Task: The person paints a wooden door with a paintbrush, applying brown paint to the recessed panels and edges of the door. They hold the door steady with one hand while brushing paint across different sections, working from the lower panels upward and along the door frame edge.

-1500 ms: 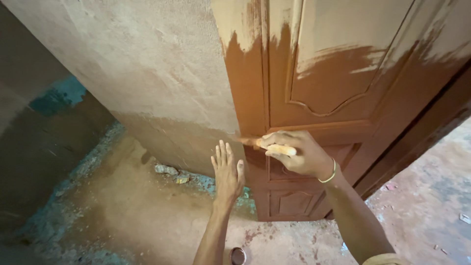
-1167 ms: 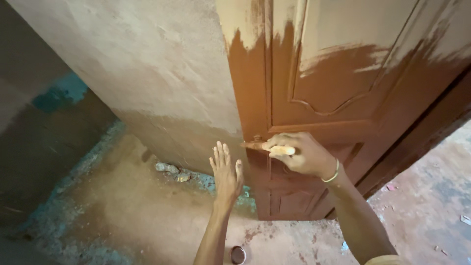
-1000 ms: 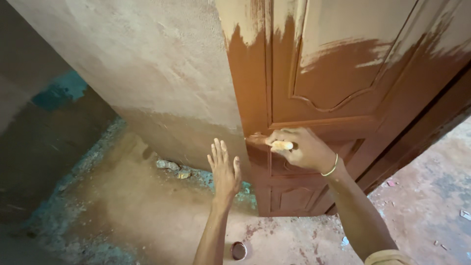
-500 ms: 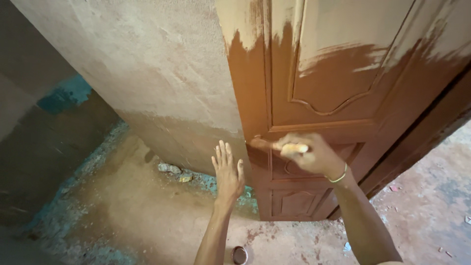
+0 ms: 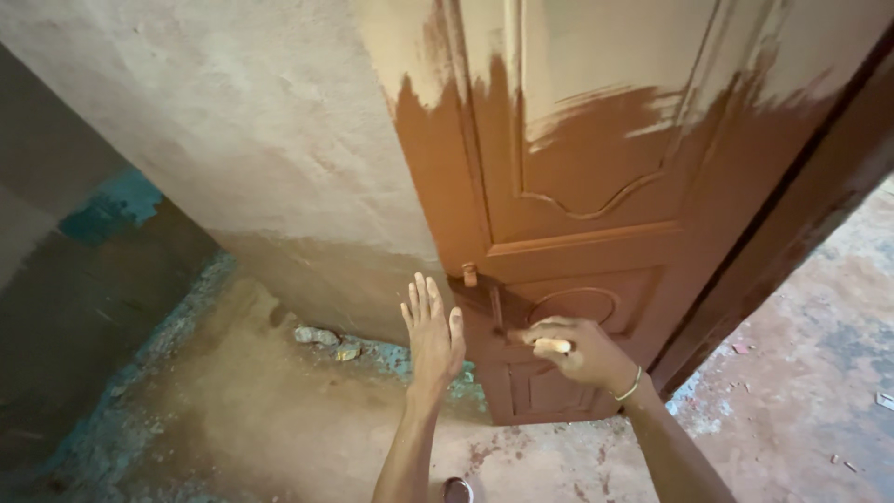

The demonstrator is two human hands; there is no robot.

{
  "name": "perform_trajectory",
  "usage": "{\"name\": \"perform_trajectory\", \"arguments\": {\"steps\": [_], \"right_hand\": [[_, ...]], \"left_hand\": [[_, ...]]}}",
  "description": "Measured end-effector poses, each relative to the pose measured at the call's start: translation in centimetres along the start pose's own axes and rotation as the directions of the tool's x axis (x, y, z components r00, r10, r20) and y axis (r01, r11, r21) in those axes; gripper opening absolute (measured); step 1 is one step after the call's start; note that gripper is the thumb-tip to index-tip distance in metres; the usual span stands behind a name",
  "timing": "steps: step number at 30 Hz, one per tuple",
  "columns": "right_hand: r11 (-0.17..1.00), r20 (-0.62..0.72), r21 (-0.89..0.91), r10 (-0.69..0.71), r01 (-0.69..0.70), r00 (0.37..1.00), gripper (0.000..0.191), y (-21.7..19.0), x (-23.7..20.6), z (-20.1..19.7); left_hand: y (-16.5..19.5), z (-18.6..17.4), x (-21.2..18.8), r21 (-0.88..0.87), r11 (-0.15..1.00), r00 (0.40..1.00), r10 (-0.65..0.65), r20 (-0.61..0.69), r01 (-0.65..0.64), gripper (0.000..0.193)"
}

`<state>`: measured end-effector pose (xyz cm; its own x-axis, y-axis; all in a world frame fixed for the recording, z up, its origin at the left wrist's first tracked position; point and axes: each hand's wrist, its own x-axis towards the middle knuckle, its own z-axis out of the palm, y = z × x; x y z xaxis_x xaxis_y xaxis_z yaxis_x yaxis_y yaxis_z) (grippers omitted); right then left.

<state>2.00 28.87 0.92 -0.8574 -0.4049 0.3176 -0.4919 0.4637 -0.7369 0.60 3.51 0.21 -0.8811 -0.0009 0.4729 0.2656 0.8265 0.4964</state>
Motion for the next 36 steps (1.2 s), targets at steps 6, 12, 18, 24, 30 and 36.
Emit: {"name": "perform_trajectory", "arguments": {"steps": [6, 12, 18, 24, 30, 36], "right_hand": [[0.911, -0.571, -0.333, -0.399, 0.242, 0.717, 0.025, -4.4, -3.1, -5.3], [0.835, -0.606, -0.527, -0.501, 0.159, 0.617, 0.022, -5.3, -6.4, -7.8], [0.926, -0.393, -0.336, 0.027, -0.171, 0.919, 0.025, 1.7, -11.1, -3.5], [0.936, -0.337, -0.327, 0.012, -0.129, 0.942, 0.025, 4.3, -13.8, -5.6], [0.883, -0.634, -0.465, -0.387, 0.069, 0.670, 0.028, -0.5, -13.6, -14.8], [0.802, -0.571, -0.590, -0.494, 0.091, 0.655, 0.036, 2.1, -13.0, -15.9]], "left_hand": [[2.1, 1.4, 0.3, -0.045, 0.996, 0.997, 0.078, 0.012, -0.077, 0.069], [5.7, 3.7, -0.1, -0.040, 0.980, 0.980, 0.197, 0.001, -0.197, 0.069], [9.5, 4.4, -1.1, -0.096, 0.982, 0.981, 0.174, 0.089, -0.165, 0.071], [11.8, 4.7, -1.4, -0.088, 0.970, 0.969, 0.232, 0.080, -0.225, 0.071], [14.4, 7.1, -1.5, -0.073, 0.956, 0.953, 0.290, 0.085, -0.284, 0.072], [16.4, 9.2, -1.5, -0.063, 0.958, 0.956, 0.285, 0.068, -0.281, 0.072]]}}
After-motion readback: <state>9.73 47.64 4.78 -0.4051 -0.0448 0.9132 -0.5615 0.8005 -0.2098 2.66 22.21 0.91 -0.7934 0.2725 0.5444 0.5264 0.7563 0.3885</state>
